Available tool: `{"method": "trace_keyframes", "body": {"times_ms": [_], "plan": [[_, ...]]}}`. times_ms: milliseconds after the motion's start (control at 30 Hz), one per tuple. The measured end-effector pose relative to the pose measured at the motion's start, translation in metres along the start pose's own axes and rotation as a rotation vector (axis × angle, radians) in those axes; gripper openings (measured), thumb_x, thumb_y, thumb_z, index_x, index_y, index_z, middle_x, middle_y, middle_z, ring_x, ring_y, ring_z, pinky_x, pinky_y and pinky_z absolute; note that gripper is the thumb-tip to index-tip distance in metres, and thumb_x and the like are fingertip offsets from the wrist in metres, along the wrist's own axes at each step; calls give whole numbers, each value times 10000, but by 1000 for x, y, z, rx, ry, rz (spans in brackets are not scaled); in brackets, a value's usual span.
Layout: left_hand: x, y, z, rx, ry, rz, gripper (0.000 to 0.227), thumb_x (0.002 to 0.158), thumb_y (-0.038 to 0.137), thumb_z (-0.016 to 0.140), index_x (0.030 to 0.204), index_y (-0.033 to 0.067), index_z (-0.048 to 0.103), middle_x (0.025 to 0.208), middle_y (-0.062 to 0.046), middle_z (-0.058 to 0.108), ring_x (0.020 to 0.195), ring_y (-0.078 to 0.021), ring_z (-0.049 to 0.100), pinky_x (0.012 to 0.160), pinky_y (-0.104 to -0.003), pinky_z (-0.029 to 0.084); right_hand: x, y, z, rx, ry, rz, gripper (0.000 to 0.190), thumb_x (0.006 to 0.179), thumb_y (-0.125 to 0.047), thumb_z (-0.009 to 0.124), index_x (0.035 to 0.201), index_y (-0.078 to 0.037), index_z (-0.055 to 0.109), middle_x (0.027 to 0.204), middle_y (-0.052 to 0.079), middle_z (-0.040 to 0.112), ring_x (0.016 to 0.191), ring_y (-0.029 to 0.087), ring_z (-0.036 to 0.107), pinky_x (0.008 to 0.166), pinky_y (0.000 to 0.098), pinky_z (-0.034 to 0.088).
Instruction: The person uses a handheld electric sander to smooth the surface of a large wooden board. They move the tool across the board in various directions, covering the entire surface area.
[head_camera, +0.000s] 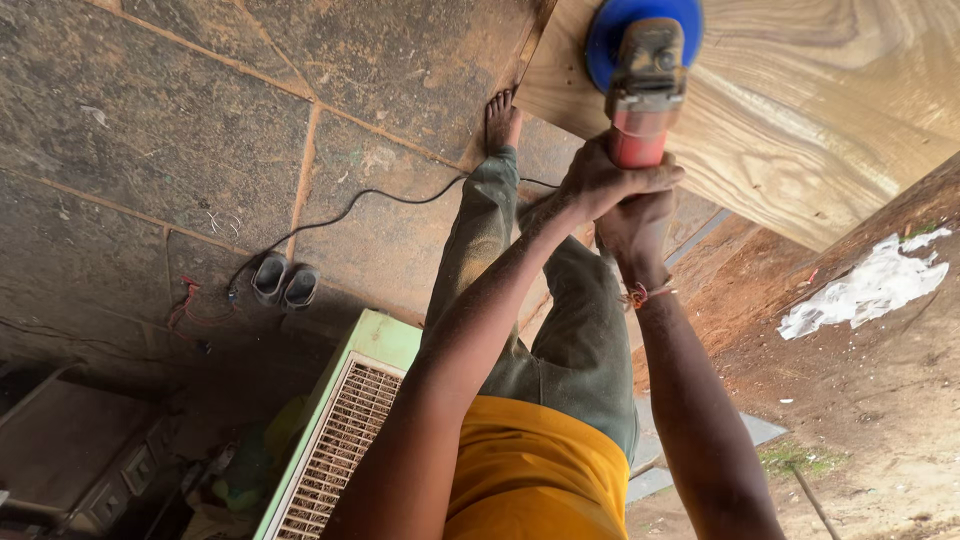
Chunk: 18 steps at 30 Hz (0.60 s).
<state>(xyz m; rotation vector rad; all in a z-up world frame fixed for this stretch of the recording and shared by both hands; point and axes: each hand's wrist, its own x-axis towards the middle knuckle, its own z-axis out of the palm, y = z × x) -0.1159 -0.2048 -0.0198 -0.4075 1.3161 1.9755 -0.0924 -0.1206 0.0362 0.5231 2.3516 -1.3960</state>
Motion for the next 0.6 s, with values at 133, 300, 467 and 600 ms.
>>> {"method": "trace_keyframes", "body": {"times_ms": [133, 300, 467, 600], "plan": [[-22, 2, -3, 354, -57, -85, 451, 692, 450, 887, 969, 128, 735, 930, -33, 768, 852, -141, 724, 814, -342, 593, -35, 6, 13, 133, -14, 154, 368, 969, -194, 660, 1243, -37, 469, 1177, 170, 608, 1060, 217, 638, 881, 378, 561], [-42, 5, -17, -37, 133, -83, 434, 747, 431, 881, 985, 96, 744, 874, -48, 766, 818, -165, 723, 790, -344, 598, -26, 13, 22, 32, -72, -43, 406, 937, -146, 690, 1270, 7, 516, 1144, 189, 637, 1083, 250, 643, 924, 376, 541], [31, 22, -10, 2, 45, -7, 443, 741, 417, 881, 995, 79, 746, 901, -43, 787, 840, -149, 761, 809, -331, 643, 38, 21, -4, -71, -34, -14, 381, 965, -184, 753, 1165, 27, 506, 992, 138, 698, 876, 242, 734, 718, 331, 625], [43, 43, 15, 25, -29, -55, 449, 714, 365, 895, 1009, 55, 757, 928, -52, 793, 869, -148, 760, 832, -311, 631, 44, 9, -26, -158, 86, 37, 385, 955, -205, 765, 1146, 13, 511, 973, 137, 693, 877, 239, 731, 728, 348, 620]]}}
